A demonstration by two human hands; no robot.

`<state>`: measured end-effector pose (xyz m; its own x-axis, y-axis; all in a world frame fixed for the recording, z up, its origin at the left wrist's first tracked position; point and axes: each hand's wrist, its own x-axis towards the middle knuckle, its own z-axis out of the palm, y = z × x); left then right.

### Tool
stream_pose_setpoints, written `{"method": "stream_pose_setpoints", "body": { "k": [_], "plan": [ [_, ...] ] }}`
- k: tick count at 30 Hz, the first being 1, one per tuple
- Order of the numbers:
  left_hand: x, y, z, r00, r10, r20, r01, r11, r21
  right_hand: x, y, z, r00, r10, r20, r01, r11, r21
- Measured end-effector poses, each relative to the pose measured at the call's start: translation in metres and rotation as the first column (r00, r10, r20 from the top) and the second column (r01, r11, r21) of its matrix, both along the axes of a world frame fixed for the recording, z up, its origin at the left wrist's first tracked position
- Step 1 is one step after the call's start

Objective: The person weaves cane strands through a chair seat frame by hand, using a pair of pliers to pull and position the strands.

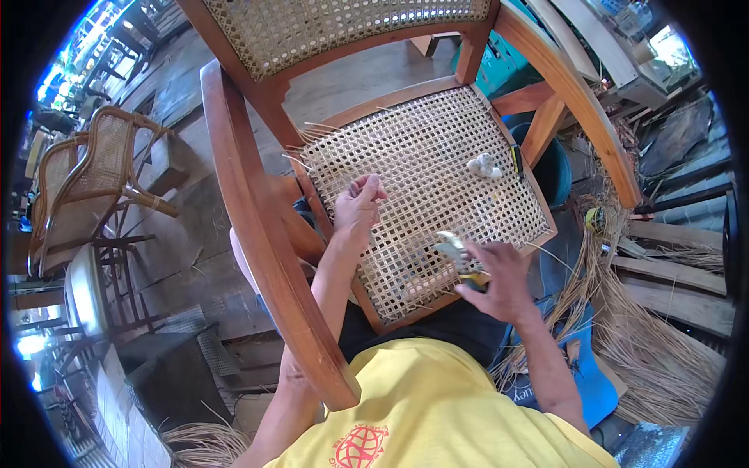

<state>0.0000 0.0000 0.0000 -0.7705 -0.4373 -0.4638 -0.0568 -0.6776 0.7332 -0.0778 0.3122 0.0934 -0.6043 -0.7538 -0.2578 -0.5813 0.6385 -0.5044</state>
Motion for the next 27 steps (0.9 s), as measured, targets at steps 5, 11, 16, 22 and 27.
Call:
{"method": "stream_pose_setpoints", "body": {
  "k": [5,11,16,22,27],
  "plan": [
    [0.053,0.014,0.04,0.958,-0.134,0.253,0.239,0.86,-0.451,0.008,-0.032,-0.041,0.879,0.376,-0.292,-0.419,0.902,-0.1],
    [0.119,0.048,0.062,0.878,-0.28,0.388,0.437,0.801,-0.41,-0.021,-0.026,-0.039,0.967,0.171,-0.187,-0.222,0.927,-0.303],
    [0.149,0.065,0.068,0.915,-0.213,0.343,0.306,0.921,-0.243,-0.067,-0.048,-0.008,0.938,-0.344,-0.041,0.266,0.793,-0.549],
    [0.156,0.078,0.064,0.91,-0.14,0.391,0.213,0.965,-0.15,-0.042,-0.079,0.085,0.869,0.323,0.375,-0.116,0.87,-0.479],
    [0.166,0.086,0.067,0.905,-0.13,0.405,0.286,0.891,-0.353,-0.02,-0.09,0.152,0.39,0.867,0.31,-0.447,0.473,-0.759]
  ]
}}
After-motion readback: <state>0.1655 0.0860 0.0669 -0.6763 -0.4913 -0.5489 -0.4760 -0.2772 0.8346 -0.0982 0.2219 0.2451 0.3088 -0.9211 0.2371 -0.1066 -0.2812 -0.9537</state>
